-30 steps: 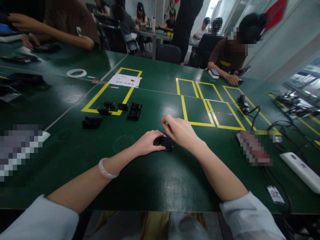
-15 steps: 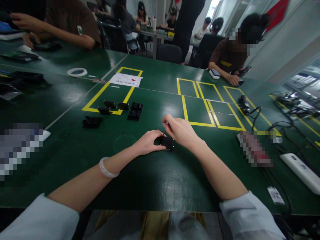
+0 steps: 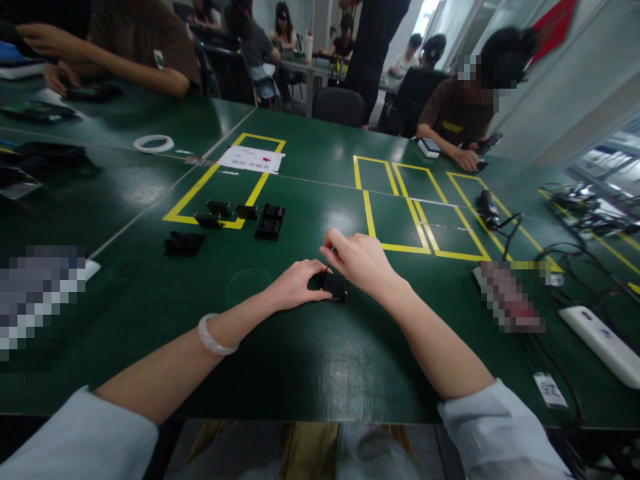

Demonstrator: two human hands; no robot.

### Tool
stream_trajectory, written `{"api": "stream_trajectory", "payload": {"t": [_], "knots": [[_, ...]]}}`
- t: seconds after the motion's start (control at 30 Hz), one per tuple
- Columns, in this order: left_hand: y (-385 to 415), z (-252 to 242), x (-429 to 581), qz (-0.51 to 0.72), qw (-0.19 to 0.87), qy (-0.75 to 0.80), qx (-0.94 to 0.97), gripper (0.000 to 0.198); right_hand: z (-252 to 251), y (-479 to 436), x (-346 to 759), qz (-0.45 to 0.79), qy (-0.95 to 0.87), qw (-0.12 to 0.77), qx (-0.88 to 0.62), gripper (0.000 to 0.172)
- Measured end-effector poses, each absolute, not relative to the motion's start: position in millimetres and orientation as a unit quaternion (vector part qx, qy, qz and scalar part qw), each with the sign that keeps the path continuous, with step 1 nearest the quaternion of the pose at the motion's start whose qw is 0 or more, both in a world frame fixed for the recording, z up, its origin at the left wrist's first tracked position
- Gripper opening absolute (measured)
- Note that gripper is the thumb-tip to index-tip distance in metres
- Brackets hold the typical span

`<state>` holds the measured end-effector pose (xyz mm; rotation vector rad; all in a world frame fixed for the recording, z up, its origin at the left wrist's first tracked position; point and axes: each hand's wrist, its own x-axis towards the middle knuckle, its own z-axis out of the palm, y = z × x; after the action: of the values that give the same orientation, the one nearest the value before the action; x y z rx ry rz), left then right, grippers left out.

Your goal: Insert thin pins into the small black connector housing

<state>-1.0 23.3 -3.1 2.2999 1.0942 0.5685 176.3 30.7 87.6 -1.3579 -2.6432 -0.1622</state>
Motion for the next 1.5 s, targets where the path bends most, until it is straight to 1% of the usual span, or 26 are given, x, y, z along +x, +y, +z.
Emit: {"api": "stream_trajectory", "payload": {"t": [0.07, 0.17, 0.27, 0.4, 0.43, 0.5, 0.63, 0.83, 1.03, 1.17, 1.37, 1.5], "knots": [[23.3, -3.3, -1.1, 0.209, 0.265, 0.403, 0.851, 0.04, 88.8, 30.7, 175.0, -0.058, -0.885, 0.076, -0.455, 0.029], [23.3, -4.3, -1.1, 0.21, 0.262, 0.404, 0.851, 0.042, 91.0, 29.5, 174.8, -0.034, -0.893, 0.093, -0.439, 0.024], [23.2, -4.3, -0.7, 0.209, 0.259, 0.408, 0.85, 0.041, 92.4, 28.7, 174.4, -0.035, -0.896, 0.11, -0.429, 0.024], [22.7, -2.2, -0.3, 0.205, 0.265, 0.406, 0.85, 0.038, 91.2, 31.0, 173.4, -0.058, -0.893, 0.091, -0.436, 0.029], [22.6, -1.9, -0.3, 0.206, 0.265, 0.407, 0.85, 0.038, 90.9, 31.5, 173.4, -0.052, -0.896, 0.091, -0.432, 0.028], [22.6, -1.8, -0.5, 0.206, 0.264, 0.408, 0.85, 0.039, 90.7, 31.7, 174.2, -0.031, -0.899, 0.105, -0.423, 0.024], [22.6, -2.2, -0.7, 0.203, 0.259, 0.415, 0.848, 0.041, 91.0, 29.5, 176.7, 0.001, -0.897, 0.137, -0.42, 0.023], [22.3, -0.5, -0.5, 0.199, 0.262, 0.411, 0.85, 0.039, 89.1, 30.2, 176.3, -0.028, -0.893, 0.108, -0.436, 0.024], [22.3, -0.7, -0.7, 0.199, 0.258, 0.417, 0.848, 0.043, 88.8, 29.9, 177.0, -0.029, -0.896, 0.13, -0.424, 0.019], [22.1, 0.0, -0.3, 0.191, 0.26, 0.414, 0.851, 0.042, 89.2, 29.2, 177.6, -0.032, -0.895, 0.12, -0.428, 0.021], [22.7, -1.5, -1.0, 0.192, 0.259, 0.417, 0.85, 0.043, 89.9, 29.4, 177.4, -0.021, -0.895, 0.136, -0.423, 0.02], [22.9, -1.5, -1.1, 0.188, 0.26, 0.418, 0.85, 0.043, 88.8, 30.0, 177.4, -0.026, -0.893, 0.127, -0.431, 0.024]]}}
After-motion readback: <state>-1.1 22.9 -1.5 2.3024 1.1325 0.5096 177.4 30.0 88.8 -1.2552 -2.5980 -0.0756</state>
